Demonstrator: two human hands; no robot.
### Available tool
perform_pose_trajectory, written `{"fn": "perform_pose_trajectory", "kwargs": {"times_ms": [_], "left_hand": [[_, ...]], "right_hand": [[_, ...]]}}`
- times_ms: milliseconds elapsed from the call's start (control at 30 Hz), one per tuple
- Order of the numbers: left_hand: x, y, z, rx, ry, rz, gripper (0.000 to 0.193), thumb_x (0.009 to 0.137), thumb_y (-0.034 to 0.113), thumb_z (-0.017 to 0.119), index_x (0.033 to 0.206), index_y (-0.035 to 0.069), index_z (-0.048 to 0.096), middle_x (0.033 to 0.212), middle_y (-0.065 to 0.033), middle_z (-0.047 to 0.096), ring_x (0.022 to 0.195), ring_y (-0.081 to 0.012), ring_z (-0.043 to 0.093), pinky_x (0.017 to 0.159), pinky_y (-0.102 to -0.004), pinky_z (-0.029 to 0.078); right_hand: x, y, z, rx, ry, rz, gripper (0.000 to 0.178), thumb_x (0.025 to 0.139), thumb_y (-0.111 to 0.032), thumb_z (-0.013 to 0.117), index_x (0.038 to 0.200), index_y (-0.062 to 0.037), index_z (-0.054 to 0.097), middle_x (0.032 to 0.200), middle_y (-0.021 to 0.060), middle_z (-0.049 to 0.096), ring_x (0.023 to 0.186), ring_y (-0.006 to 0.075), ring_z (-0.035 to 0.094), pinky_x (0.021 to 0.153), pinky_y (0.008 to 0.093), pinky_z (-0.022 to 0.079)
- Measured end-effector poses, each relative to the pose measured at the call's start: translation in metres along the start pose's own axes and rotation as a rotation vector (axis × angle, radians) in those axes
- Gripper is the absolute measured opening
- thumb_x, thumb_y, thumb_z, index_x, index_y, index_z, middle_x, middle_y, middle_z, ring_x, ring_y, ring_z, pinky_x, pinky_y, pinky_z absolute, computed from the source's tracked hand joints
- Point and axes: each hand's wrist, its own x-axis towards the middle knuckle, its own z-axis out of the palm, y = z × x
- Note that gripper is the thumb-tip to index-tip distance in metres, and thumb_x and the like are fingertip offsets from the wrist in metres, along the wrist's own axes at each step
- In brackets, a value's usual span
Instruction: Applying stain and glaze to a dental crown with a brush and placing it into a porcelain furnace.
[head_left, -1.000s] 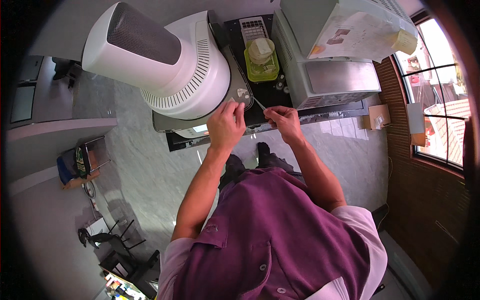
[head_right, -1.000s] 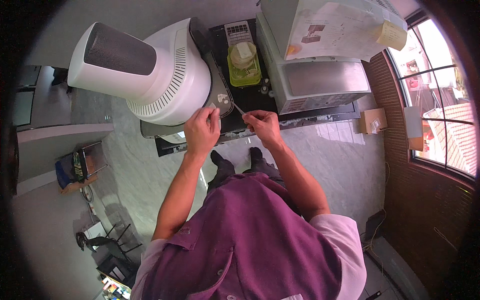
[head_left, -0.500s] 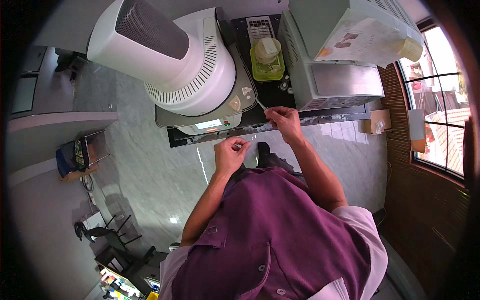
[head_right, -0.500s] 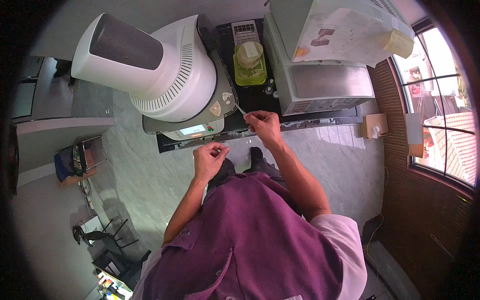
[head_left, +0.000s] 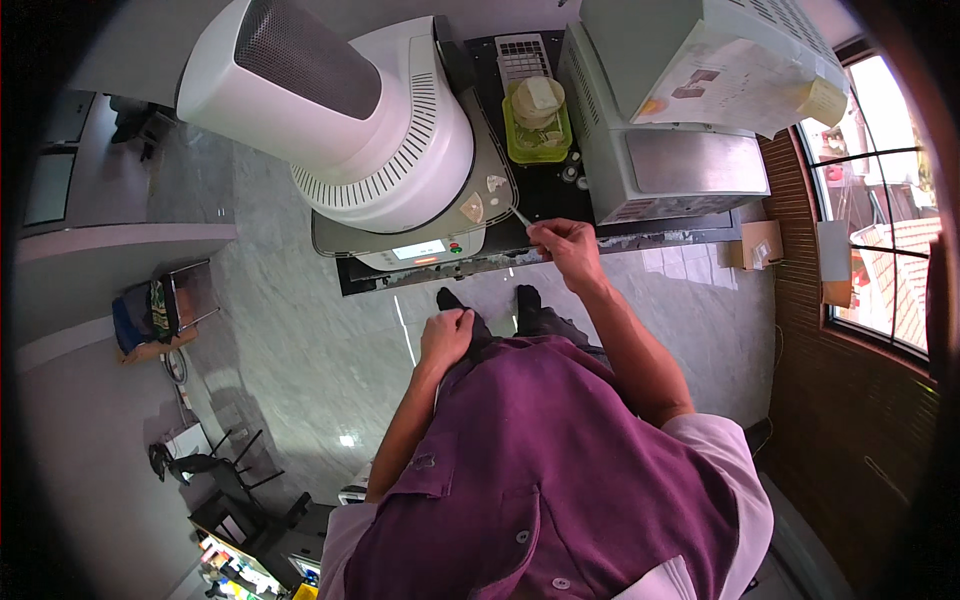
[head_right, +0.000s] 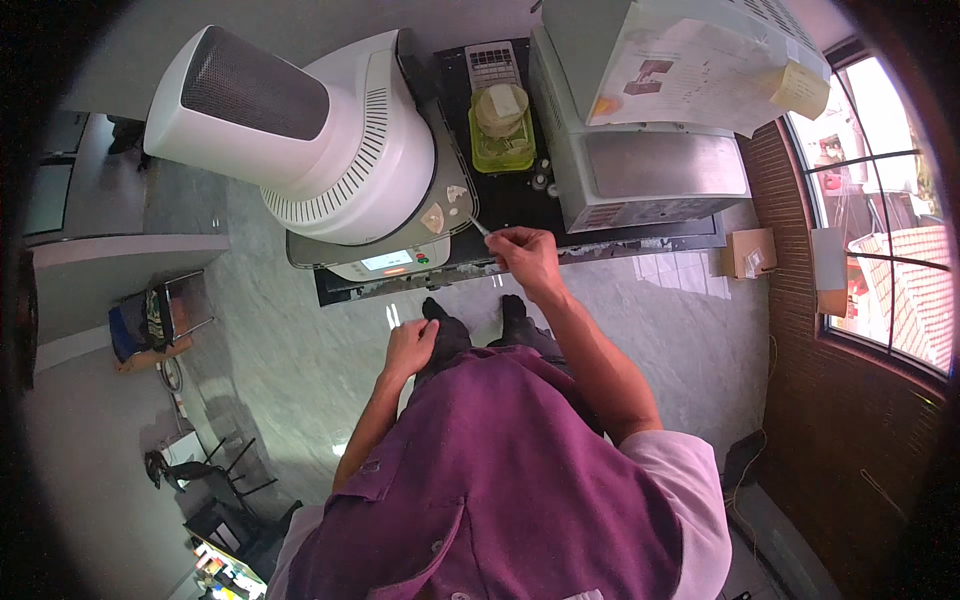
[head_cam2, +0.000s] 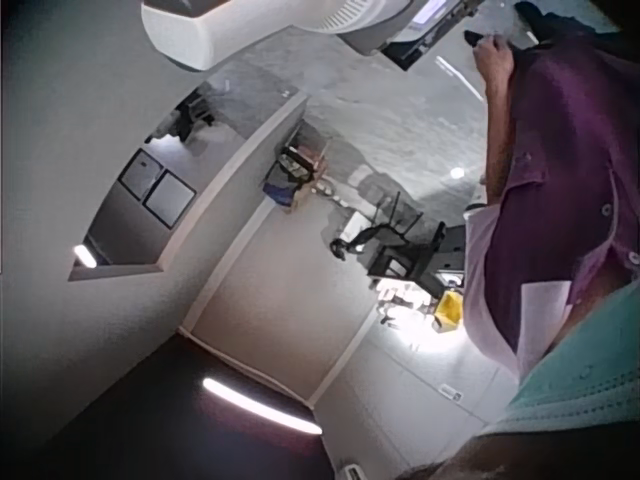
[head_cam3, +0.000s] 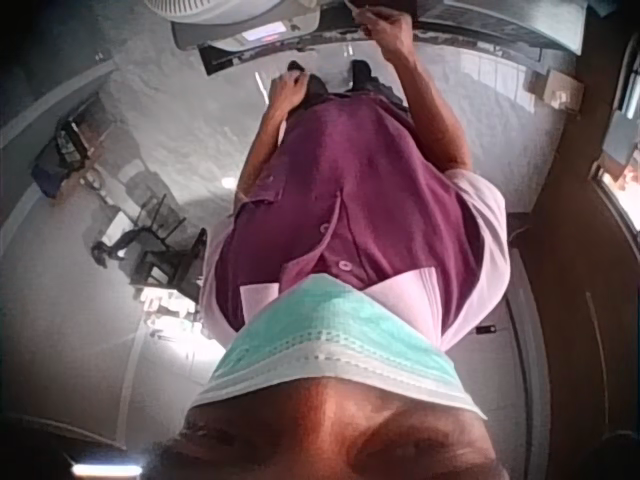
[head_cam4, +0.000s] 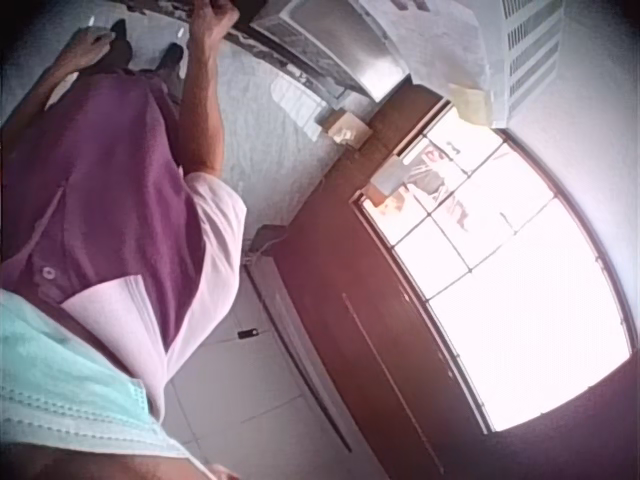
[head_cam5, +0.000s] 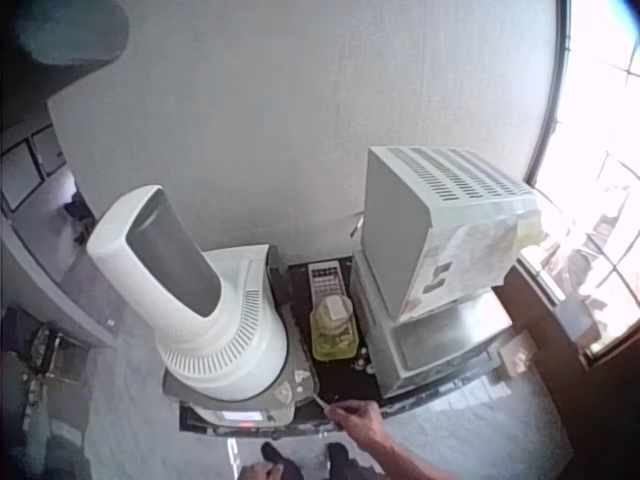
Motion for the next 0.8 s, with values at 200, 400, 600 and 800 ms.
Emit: {"fn": "perform_pose_trajectory", "kwargs": {"times_ms": [200,400,600,800], "left_hand": [[-0.015,-0.089,0.037,-0.004,-0.123,-0.272,0.04,0.09,0.041,0.064,0.083,0.001,0.064,0.082,-0.0202,0.069,0.081,-0.0399,0.067,0.069,-0.0473,0.05],[-0.08,-0.217,0.098,-0.445,-0.105,-0.836,0.035,0.086,0.034,0.068,0.091,0.0,0.07,0.08,-0.0128,0.07,0.066,-0.0232,0.068,0.059,-0.0365,0.052],[-0.144,-0.262,0.105,-0.192,-0.301,-0.577,0.029,0.087,0.024,0.066,0.102,0.0,0.069,0.082,-0.0107,0.07,0.065,-0.0195,0.067,0.055,-0.033,0.051],[-0.106,-0.204,0.082,-0.492,-0.117,-0.906,0.027,0.089,0.023,0.067,0.103,0.0,0.069,0.082,-0.0103,0.07,0.066,-0.0184,0.067,0.055,-0.031,0.051]], "right_hand": [[0.003,-0.002,-0.005,0.061,0.073,-0.008,0.016,0.086,-0.014,0.074,0.092,0.0014,0.073,0.076,0.0032,0.067,0.062,0.0087,0.056,0.056,0.0233,0.045],[0.001,-0.004,0.0,0.059,0.124,-0.021,0.015,0.086,-0.012,0.074,0.092,0.0014,0.073,0.076,0.0032,0.067,0.062,0.0081,0.055,0.056,0.0232,0.045],[0.001,0.006,0.003,0.023,0.095,0.002,0.016,0.086,-0.013,0.074,0.093,0.0011,0.073,0.076,0.0033,0.067,0.062,0.0076,0.055,0.057,0.0229,0.045],[-0.005,0.002,0.003,0.031,0.057,0.012,0.016,0.087,-0.014,0.073,0.094,0.0008,0.073,0.077,0.003,0.067,0.063,0.008,0.056,0.057,0.0229,0.046]]}}
